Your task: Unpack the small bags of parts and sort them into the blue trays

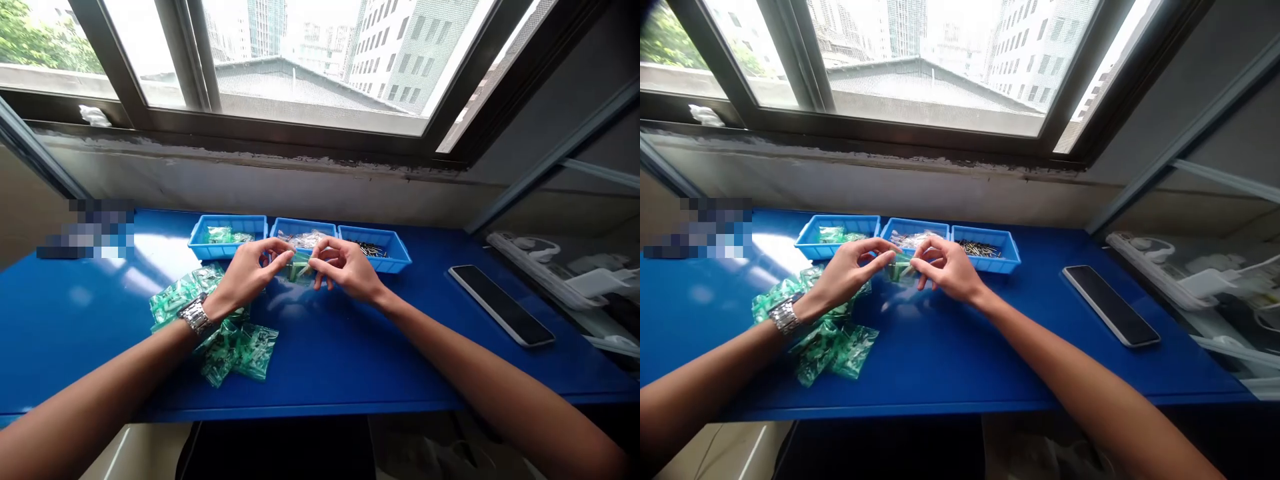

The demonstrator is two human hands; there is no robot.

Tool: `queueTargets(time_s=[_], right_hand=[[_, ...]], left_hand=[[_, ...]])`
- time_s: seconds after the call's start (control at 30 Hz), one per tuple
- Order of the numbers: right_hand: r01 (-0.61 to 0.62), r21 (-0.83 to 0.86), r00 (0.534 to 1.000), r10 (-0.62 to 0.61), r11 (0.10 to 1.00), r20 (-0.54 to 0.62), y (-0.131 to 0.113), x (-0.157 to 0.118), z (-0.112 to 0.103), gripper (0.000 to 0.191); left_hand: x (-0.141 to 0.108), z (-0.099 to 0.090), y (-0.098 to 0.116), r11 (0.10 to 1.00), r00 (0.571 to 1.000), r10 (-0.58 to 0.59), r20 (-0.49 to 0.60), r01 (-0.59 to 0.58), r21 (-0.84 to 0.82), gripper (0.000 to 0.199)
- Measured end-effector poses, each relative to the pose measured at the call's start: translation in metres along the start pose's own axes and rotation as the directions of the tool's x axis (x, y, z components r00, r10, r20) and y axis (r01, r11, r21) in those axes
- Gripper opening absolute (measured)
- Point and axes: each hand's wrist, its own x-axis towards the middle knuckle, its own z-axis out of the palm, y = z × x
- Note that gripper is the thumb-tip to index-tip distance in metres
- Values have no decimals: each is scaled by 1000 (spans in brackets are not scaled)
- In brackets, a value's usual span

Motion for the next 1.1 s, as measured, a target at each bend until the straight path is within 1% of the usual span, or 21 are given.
queueTargets(time_s=[0.13,0.27,0.33,0.43,0.53,0.63,0.73,0.9,1.03,1.1], right_hand=[[60,43,990,-53,997,-131,7,-8,7,24],[97,79,976,-79,992,-202,9,-13,13,22],[56,100,981,-36,993,-192,11,-15,13,21],[-16,100,988,31,995,-150,14,-15,12,25],[4,51,985,5,999,-173,15,-17,10,24],[29,41,978,-20,999,-207,14,-19,10,21],[17,49,981,-7,999,-194,11,-20,11,19],[-6,-25,978,1,1000,-210,7,-19,11,23],[-25,57,984,34,998,-174,8,-20,12,22],[-13,98,985,29,995,-169,9,-21,13,19]], left_hand=[[-1,1,3,986,996,-72,62,80,-147,31],[-2,2,6,949,985,-135,111,161,-272,29],[-3,2,8,936,982,-152,109,178,-303,30],[-4,4,11,930,985,-157,70,172,-325,32],[-4,5,11,930,985,-162,60,173,-326,33],[-4,5,10,927,981,-172,91,192,-321,33],[-5,5,9,918,976,-191,105,216,-332,36],[-7,9,7,902,977,-200,77,214,-376,35],[-9,10,7,890,973,-210,97,231,-393,32],[-10,10,8,889,972,-209,111,236,-392,30]])
